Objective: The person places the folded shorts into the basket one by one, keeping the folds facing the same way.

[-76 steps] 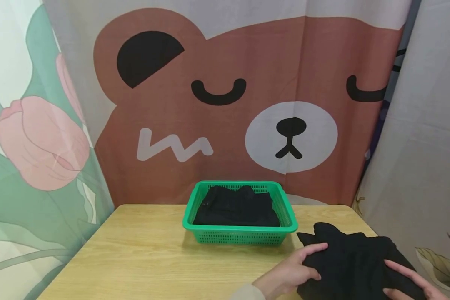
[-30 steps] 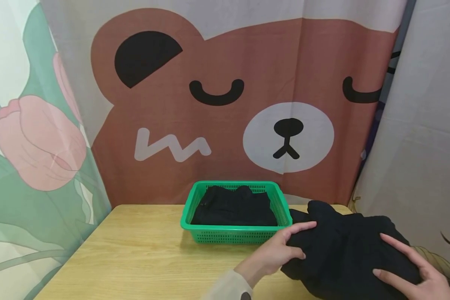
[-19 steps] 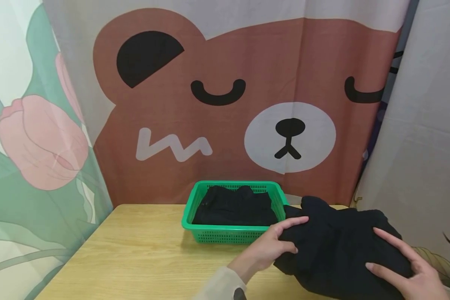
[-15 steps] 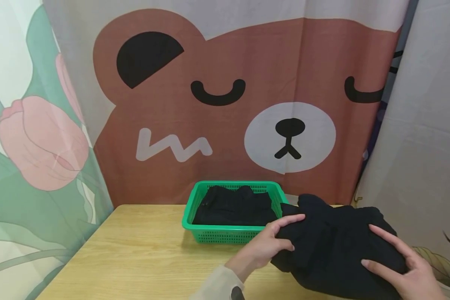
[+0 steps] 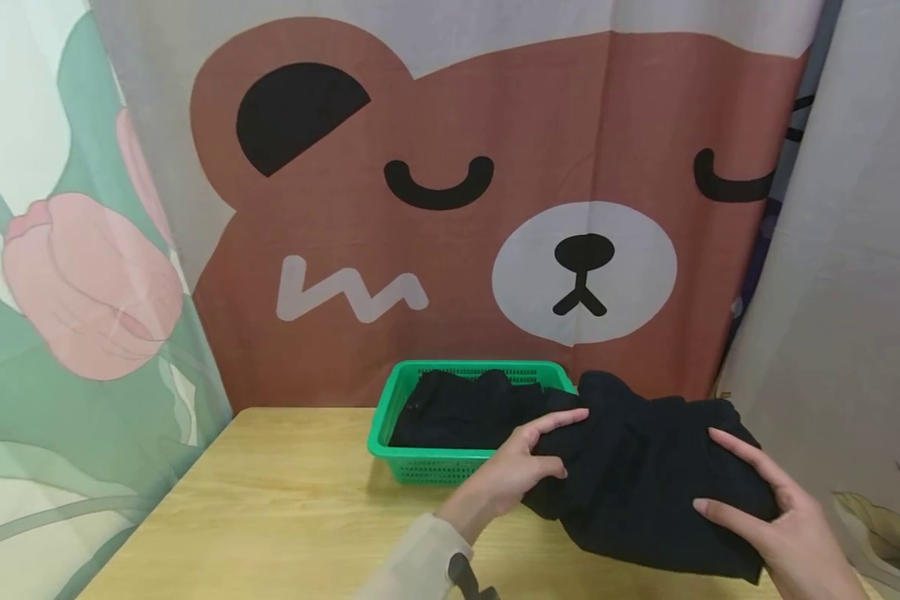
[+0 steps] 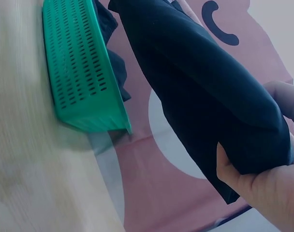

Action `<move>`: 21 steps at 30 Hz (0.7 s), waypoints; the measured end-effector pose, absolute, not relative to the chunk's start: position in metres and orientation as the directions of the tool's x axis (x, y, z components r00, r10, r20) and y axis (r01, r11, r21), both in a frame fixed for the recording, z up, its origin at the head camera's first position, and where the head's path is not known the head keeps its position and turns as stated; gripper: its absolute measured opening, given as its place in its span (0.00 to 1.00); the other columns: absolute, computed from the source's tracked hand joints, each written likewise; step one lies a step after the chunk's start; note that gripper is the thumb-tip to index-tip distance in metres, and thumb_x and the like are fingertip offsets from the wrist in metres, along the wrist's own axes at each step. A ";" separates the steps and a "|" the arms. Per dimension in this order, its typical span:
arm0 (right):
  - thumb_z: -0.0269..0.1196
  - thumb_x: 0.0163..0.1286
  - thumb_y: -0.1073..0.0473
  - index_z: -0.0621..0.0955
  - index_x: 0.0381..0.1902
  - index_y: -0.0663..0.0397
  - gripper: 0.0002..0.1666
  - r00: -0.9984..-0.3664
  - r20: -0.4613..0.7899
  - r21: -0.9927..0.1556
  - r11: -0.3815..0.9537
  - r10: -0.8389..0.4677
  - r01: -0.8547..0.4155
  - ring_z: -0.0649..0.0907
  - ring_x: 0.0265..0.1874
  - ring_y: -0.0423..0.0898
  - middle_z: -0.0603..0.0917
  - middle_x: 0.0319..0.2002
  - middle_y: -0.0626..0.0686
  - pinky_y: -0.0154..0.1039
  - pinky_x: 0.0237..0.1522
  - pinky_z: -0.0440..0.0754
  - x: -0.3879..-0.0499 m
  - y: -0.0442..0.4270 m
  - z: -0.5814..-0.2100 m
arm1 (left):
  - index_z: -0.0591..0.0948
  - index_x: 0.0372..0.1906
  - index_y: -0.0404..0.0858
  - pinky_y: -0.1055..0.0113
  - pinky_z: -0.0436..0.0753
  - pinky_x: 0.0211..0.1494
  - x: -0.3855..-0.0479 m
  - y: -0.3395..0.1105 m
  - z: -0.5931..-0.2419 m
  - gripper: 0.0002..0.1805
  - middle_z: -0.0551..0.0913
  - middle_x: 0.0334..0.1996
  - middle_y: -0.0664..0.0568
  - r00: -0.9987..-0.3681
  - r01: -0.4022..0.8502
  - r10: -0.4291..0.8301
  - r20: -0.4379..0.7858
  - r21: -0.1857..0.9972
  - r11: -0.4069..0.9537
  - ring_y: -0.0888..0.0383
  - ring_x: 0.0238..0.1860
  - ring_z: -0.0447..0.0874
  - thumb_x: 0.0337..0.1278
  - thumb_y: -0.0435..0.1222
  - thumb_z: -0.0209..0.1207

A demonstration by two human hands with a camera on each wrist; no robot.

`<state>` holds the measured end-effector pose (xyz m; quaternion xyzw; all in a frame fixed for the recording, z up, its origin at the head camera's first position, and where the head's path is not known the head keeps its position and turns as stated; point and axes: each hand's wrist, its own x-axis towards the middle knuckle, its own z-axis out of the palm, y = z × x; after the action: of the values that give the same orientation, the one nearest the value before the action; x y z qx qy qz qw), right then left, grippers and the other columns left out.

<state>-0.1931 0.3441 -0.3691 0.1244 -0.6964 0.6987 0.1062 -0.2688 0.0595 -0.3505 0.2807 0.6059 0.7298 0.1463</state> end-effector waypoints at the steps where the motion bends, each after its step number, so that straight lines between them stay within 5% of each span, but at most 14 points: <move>1: 0.58 0.65 0.79 0.57 0.76 0.39 0.48 -0.951 0.309 -0.951 0.002 -0.024 -0.309 0.85 0.41 0.41 0.74 0.52 0.34 0.55 0.33 0.82 -0.194 0.343 -0.368 | 0.81 0.59 0.58 0.69 0.75 0.41 -0.270 0.059 -0.350 0.42 0.74 0.56 0.67 -0.800 0.136 0.550 0.240 0.965 -0.222 0.63 0.45 0.76 0.41 0.16 0.53; 8: 0.58 0.67 0.75 0.56 0.77 0.38 0.47 -0.964 0.259 -0.965 0.029 -0.058 -0.261 0.84 0.44 0.42 0.67 0.61 0.41 0.56 0.36 0.81 -0.200 0.332 -0.354 | 0.81 0.58 0.60 0.69 0.74 0.43 -0.277 0.050 -0.348 0.42 0.73 0.56 0.68 -0.812 0.188 0.521 0.264 0.963 -0.195 0.63 0.46 0.74 0.42 0.16 0.53; 14: 0.60 0.66 0.74 0.57 0.76 0.37 0.48 -0.972 0.230 -0.971 0.049 -0.053 -0.233 0.82 0.46 0.36 0.48 0.72 0.52 0.51 0.38 0.82 -0.205 0.323 -0.349 | 0.80 0.59 0.60 0.67 0.75 0.46 -0.281 0.040 -0.346 0.41 0.73 0.57 0.67 -0.810 0.193 0.522 0.268 0.962 -0.194 0.62 0.48 0.75 0.44 0.17 0.53; 21: 0.61 0.65 0.75 0.58 0.76 0.40 0.47 -0.962 0.256 -0.964 0.042 -0.098 -0.261 0.82 0.48 0.39 0.63 0.63 0.46 0.50 0.40 0.82 -0.209 0.316 -0.343 | 0.79 0.59 0.62 0.66 0.72 0.50 -0.285 0.029 -0.346 0.40 0.71 0.60 0.68 -0.818 0.206 0.511 0.265 0.964 -0.171 0.62 0.53 0.72 0.47 0.17 0.54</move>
<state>-0.2088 0.3165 -0.3431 0.1246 -0.7194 0.6807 0.0600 -0.2848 0.0291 -0.3458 0.2823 0.6349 0.7111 0.1075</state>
